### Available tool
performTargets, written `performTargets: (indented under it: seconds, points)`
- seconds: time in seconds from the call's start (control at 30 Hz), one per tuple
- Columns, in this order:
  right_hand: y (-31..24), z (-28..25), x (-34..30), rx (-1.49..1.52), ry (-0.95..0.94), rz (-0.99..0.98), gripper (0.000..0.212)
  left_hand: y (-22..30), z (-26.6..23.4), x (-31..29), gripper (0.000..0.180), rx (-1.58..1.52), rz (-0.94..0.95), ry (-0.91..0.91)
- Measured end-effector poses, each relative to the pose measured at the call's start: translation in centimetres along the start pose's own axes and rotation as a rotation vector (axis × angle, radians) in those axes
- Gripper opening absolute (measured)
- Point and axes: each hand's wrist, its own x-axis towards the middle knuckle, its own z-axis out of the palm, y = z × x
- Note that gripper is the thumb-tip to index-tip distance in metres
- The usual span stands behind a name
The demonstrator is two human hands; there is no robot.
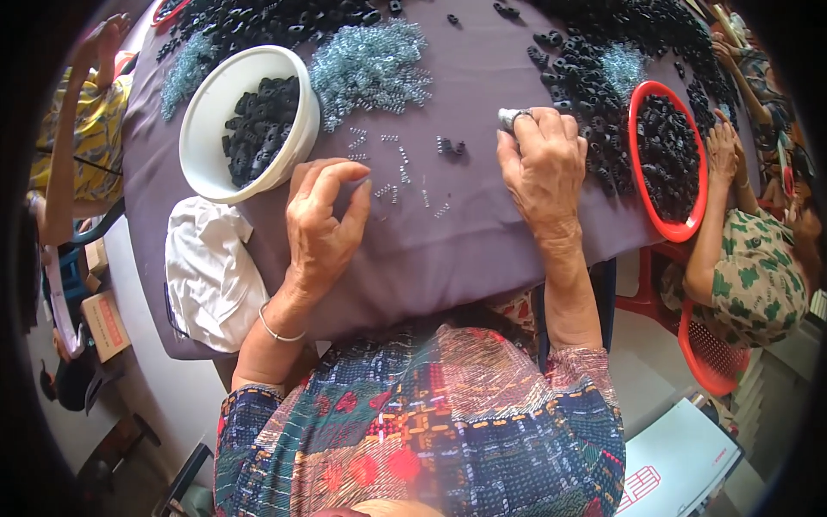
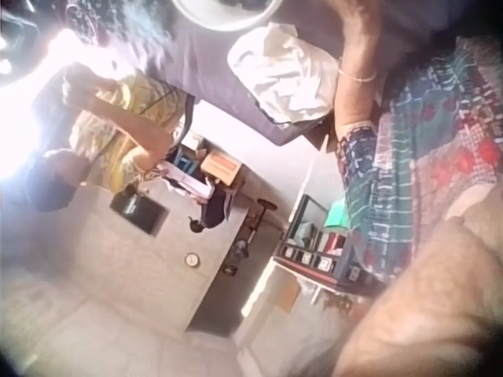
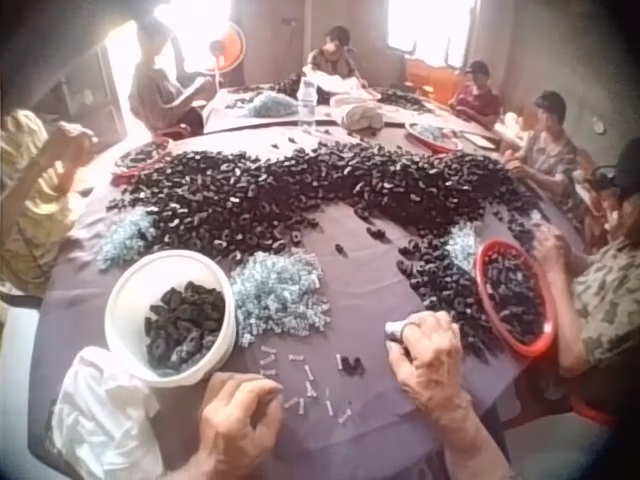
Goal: Assembling small black plastic components with tiny beads at a workshop table.
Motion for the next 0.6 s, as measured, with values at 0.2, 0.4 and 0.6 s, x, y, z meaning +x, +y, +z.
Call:
performTargets:
  seconds: [0.2, 0.4, 0.6]
  points:
    - [-2.8, -0.8, 0.2, 0.267, -0.063, -0.141, 0.019, -0.3, -0.1, -0.3, 0.022, 0.027, -0.006, -0.001]
    - [-6.0, 1.1, -1.6, 0.295, -0.176, -0.227, 0.019, 0.2, -0.4, -0.4, 0.018, 0.021, -0.053, -0.058]
    - [-6.9, 2.6, -1.9, 0.192, -0.088, -0.246, 0.019, 0.2, -0.3, -0.4, 0.018, 0.027, -0.049, -0.075]
